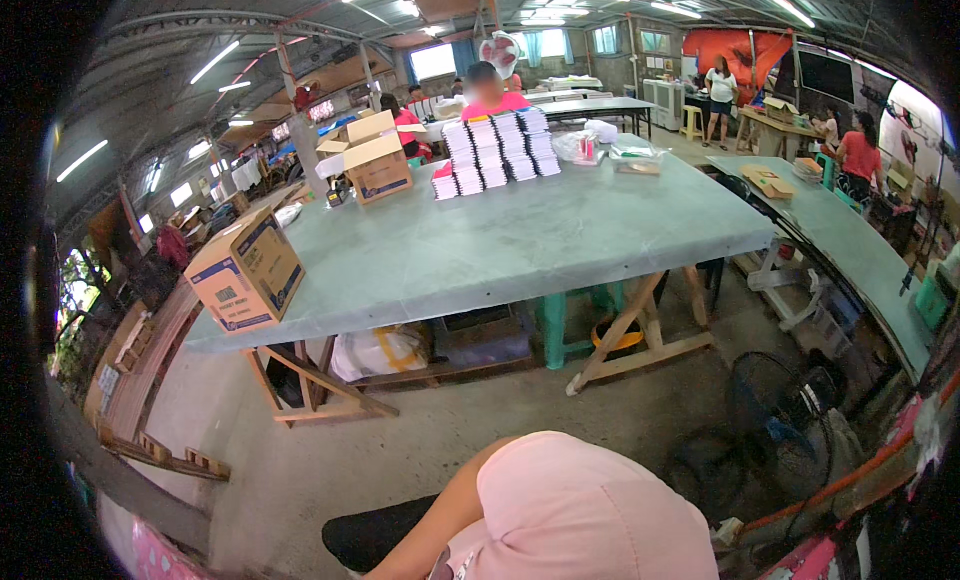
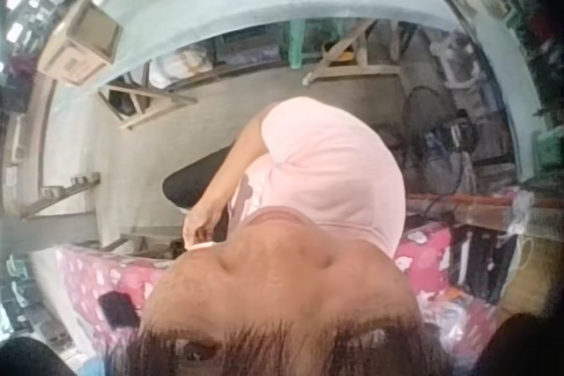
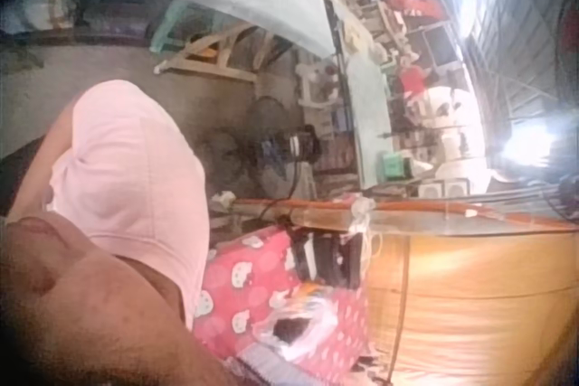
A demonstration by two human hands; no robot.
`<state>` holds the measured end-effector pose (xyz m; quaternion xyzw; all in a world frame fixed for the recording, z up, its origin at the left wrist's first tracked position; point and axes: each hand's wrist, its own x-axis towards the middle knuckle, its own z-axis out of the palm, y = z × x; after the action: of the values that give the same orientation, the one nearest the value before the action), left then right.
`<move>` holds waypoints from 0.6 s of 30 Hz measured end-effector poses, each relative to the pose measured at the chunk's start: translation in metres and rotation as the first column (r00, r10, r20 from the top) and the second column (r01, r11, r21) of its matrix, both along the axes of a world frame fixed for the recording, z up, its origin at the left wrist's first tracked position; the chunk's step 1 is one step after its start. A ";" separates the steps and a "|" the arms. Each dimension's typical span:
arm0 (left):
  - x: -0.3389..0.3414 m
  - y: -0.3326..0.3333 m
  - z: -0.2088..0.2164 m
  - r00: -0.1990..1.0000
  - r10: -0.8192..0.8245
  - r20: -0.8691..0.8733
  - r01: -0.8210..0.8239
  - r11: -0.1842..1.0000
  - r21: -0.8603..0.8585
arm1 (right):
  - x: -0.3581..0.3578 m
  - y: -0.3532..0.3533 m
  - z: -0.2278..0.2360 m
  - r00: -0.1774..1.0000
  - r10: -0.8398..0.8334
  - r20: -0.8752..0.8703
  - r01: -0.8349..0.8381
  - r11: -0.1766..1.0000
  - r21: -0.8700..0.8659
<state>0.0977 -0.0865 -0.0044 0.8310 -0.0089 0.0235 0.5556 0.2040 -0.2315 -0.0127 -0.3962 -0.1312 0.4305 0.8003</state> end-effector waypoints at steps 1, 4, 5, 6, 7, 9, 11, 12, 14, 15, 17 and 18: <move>0.000 -0.001 0.000 1.000 -0.005 -0.009 0.005 1.000 -0.001 | 0.000 0.000 -0.001 1.000 -0.002 -0.009 0.002 1.000 0.003; -0.001 0.001 0.003 1.000 0.006 -0.017 -0.006 1.000 0.000 | 0.003 0.003 0.000 1.000 0.011 -0.014 -0.011 1.000 0.004; 0.000 0.001 0.002 1.000 0.005 -0.021 -0.005 1.000 -0.004 | 0.003 0.004 0.002 1.000 0.013 0.001 -0.013 1.000 -0.018; -0.001 0.001 0.002 1.000 0.005 -0.025 -0.005 1.000 -0.006 | 0.002 0.003 0.004 1.000 0.014 -0.003 -0.014 0.999 -0.036; 0.000 0.002 0.002 1.000 0.006 -0.030 -0.006 1.000 -0.008 | 0.002 0.003 0.005 1.000 -0.002 0.003 0.003 0.998 -0.069; 0.000 0.002 0.001 0.999 0.011 -0.040 -0.012 1.000 -0.013 | -0.001 0.002 0.014 0.999 -0.034 0.015 0.036 0.991 -0.132; -0.001 0.003 0.001 0.999 0.008 -0.049 -0.009 1.000 -0.022 | 0.008 0.008 -0.004 0.860 -0.028 0.510 0.188 0.946 -0.265; -0.001 0.002 0.002 0.998 0.001 -0.055 -0.002 1.000 -0.019 | 0.015 0.010 -0.014 0.703 0.007 0.711 0.288 0.912 -0.293; -0.001 0.001 0.004 0.998 -0.005 -0.066 0.004 1.000 -0.020 | 0.028 0.009 -0.027 0.480 0.071 0.874 0.334 0.907 -0.257; -0.001 0.002 0.004 0.997 -0.003 -0.072 0.001 1.000 -0.018 | 0.030 0.010 -0.031 0.432 0.073 0.899 0.362 0.899 -0.247; 0.000 0.001 0.006 0.996 0.001 -0.084 -0.002 1.000 -0.016 | 0.030 0.013 -0.034 0.377 0.060 0.924 0.405 0.887 -0.222; 0.000 0.002 0.007 0.996 -0.002 -0.092 0.000 1.000 -0.016 | 0.029 0.013 -0.034 0.372 0.043 0.927 0.419 0.884 -0.208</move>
<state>0.0972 -0.0847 0.0026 0.8268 0.0164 -0.0150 0.5620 0.2331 -0.2182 -0.0472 -0.7371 -0.4067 0.0613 0.5362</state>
